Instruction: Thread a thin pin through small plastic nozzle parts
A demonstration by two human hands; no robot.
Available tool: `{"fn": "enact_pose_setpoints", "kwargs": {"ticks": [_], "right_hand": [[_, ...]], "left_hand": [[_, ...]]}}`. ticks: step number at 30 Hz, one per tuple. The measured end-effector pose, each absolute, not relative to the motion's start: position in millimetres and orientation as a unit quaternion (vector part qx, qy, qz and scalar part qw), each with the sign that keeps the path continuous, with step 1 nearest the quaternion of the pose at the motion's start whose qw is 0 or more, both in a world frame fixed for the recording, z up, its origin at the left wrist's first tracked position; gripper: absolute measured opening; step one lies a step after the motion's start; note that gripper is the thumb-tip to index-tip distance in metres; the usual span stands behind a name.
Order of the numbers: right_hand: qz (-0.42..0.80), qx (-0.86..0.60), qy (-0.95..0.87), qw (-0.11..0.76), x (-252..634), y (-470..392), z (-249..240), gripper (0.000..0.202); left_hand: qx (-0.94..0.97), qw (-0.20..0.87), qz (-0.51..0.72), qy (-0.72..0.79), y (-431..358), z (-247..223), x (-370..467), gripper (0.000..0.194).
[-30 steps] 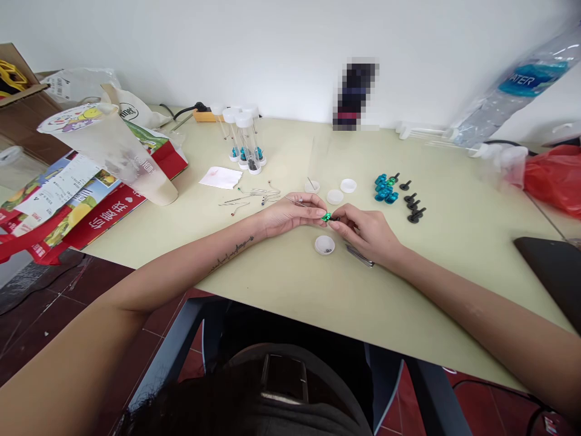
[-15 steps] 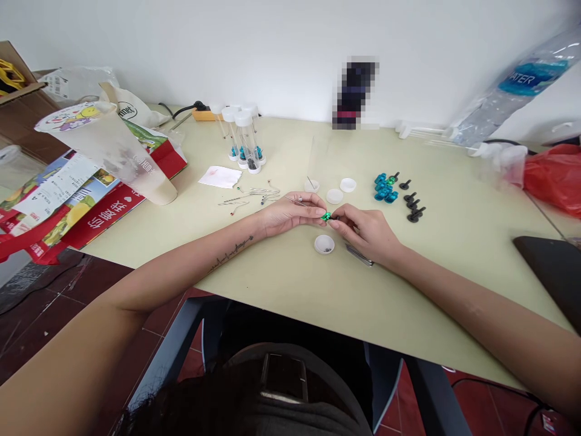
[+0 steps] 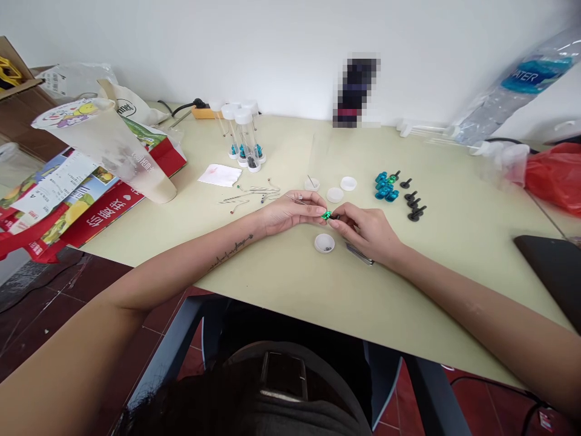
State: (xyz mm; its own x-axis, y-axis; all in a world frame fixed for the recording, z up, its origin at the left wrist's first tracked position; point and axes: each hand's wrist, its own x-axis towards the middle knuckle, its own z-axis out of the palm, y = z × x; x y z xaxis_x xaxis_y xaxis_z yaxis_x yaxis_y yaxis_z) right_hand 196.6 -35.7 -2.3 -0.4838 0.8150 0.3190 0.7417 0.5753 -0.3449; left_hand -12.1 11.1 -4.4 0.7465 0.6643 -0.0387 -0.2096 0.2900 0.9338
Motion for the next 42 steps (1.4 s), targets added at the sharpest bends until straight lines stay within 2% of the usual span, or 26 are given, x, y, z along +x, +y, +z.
{"fn": "enact_pose_setpoints", "kwargs": {"ticks": [42], "right_hand": [[0.069, -0.445, -0.861, 0.237, 196.1, -35.1, -2.7, 0.041]], "left_hand": [[0.525, 0.775, 0.28, 0.215, 9.7, -2.1, -12.3, 0.026]]}}
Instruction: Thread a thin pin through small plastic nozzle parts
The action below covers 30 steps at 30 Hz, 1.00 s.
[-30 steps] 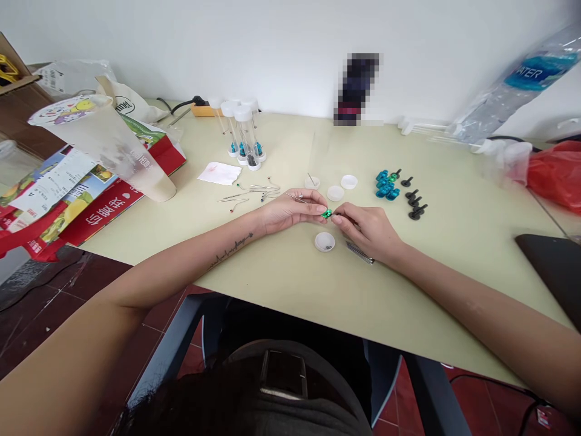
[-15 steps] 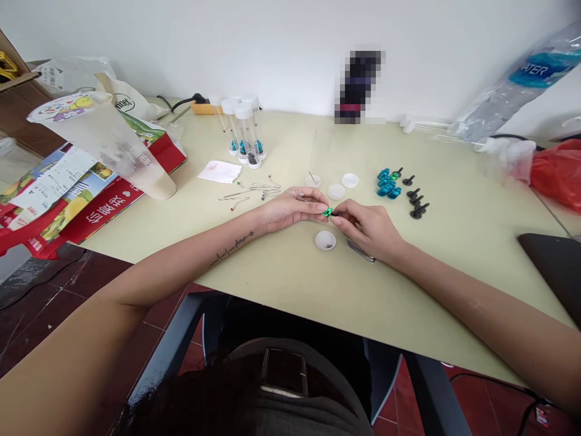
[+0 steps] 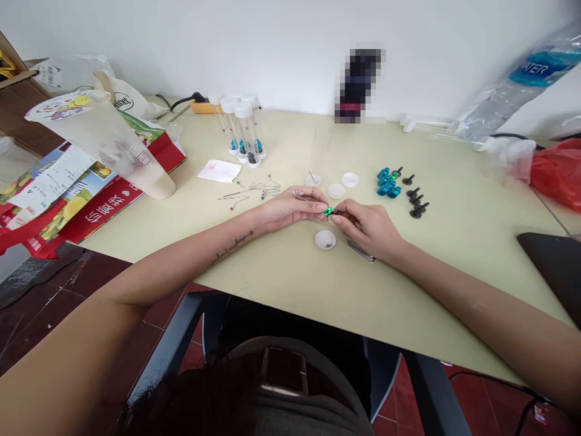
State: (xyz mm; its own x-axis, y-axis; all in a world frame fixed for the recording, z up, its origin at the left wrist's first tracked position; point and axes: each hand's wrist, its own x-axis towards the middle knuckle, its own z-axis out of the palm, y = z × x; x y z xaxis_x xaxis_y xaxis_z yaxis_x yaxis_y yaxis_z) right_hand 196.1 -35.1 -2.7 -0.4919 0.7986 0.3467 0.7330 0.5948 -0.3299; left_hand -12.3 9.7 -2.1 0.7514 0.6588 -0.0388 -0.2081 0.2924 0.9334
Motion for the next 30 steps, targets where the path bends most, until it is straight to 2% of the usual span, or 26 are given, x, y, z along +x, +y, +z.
{"fn": "enact_pose_setpoints", "kwargs": {"ticks": [30], "right_hand": [[0.059, -0.445, -0.865, 0.226, 196.1, -35.2, -2.9, 0.041]], "left_hand": [[0.525, 0.774, 0.281, 0.216, 9.0, -1.0, -12.3, 0.025]]}}
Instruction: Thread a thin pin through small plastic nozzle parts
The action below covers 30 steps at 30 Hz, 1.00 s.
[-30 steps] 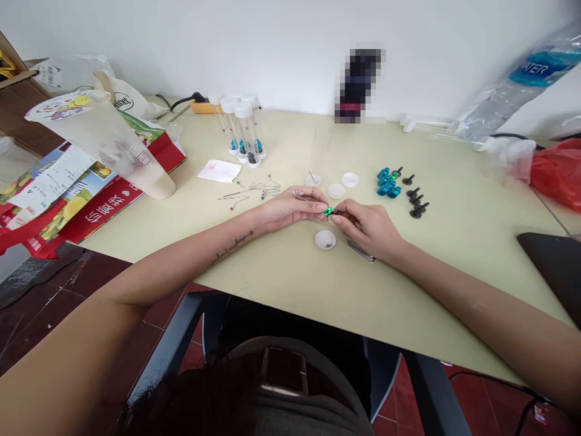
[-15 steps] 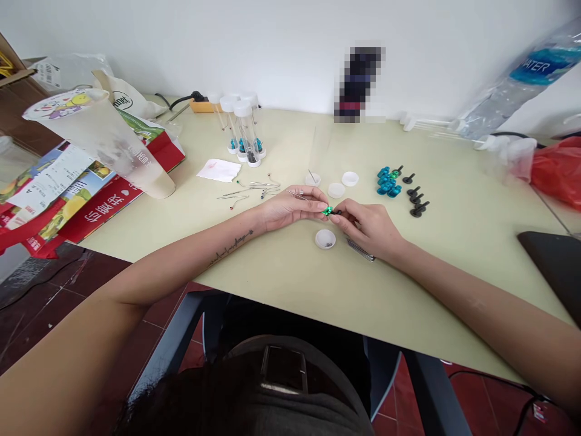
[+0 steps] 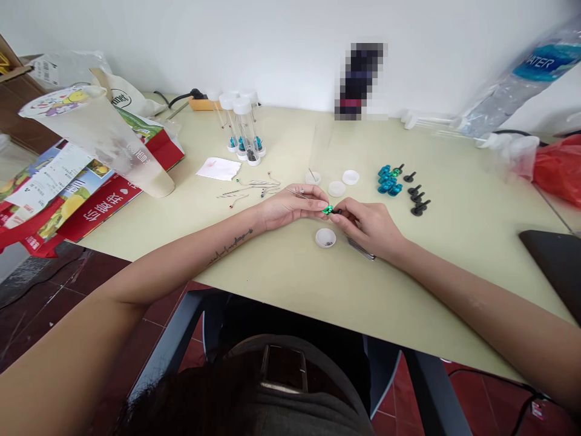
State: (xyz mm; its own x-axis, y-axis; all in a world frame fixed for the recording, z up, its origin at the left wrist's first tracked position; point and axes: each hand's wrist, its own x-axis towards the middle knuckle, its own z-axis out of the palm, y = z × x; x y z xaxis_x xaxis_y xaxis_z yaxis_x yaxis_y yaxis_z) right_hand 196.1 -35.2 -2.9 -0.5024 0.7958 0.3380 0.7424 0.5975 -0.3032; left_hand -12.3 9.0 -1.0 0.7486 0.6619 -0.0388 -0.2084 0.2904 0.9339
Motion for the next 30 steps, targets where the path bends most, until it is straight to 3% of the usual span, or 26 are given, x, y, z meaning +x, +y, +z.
{"fn": "enact_pose_setpoints", "kwargs": {"ticks": [30], "right_hand": [[0.068, -0.448, -0.863, 0.224, 196.1, -35.7, -3.4, 0.041]], "left_hand": [[0.528, 0.771, 0.279, 0.222, 8.8, -0.5, -12.1, 0.027]]}}
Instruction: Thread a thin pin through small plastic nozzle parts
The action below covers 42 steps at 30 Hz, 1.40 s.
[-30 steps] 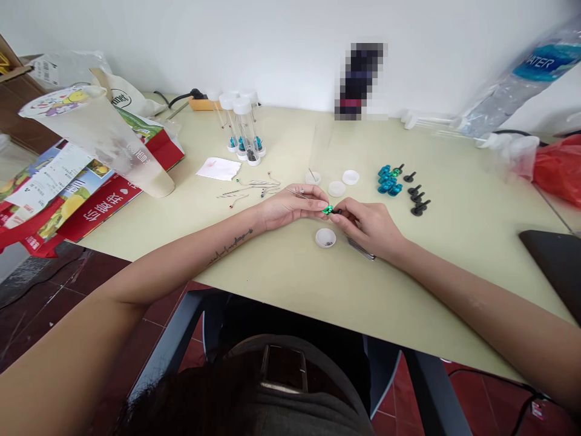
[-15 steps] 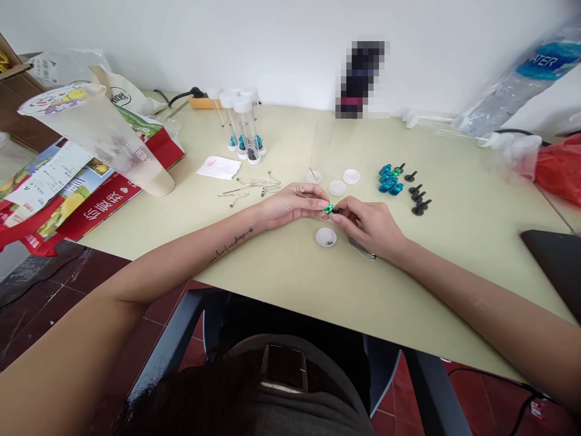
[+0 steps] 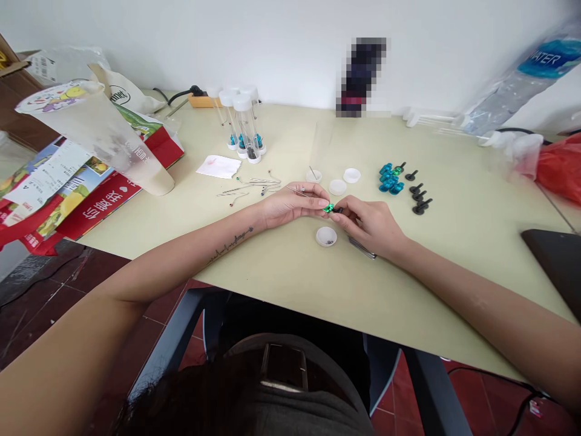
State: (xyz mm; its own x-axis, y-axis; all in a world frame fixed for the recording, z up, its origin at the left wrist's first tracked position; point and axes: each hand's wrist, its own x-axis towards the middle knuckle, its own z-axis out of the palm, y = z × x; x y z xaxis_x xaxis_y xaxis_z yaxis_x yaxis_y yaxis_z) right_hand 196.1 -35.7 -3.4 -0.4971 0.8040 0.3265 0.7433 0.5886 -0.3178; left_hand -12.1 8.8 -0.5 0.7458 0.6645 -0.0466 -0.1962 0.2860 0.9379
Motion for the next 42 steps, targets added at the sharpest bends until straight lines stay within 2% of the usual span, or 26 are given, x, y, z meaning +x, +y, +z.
{"fn": "enact_pose_setpoints", "kwargs": {"ticks": [9, 18, 42], "right_hand": [[0.053, -0.449, -0.866, 0.214, 196.0, -35.2, -1.4, 0.044], [0.07, -0.447, -0.863, 0.225, 196.3, -35.0, -3.4, 0.038], [0.055, -0.442, -0.871, 0.208, 195.5, -34.1, -2.5, 0.044]], "left_hand": [[0.525, 0.772, 0.28, 0.223, 8.8, -0.7, -12.3, 0.028], [0.529, 0.771, 0.281, 0.214, 8.7, -1.1, -12.4, 0.026], [0.541, 0.765, 0.273, 0.219, 9.4, -1.0, -12.8, 0.027]]}}
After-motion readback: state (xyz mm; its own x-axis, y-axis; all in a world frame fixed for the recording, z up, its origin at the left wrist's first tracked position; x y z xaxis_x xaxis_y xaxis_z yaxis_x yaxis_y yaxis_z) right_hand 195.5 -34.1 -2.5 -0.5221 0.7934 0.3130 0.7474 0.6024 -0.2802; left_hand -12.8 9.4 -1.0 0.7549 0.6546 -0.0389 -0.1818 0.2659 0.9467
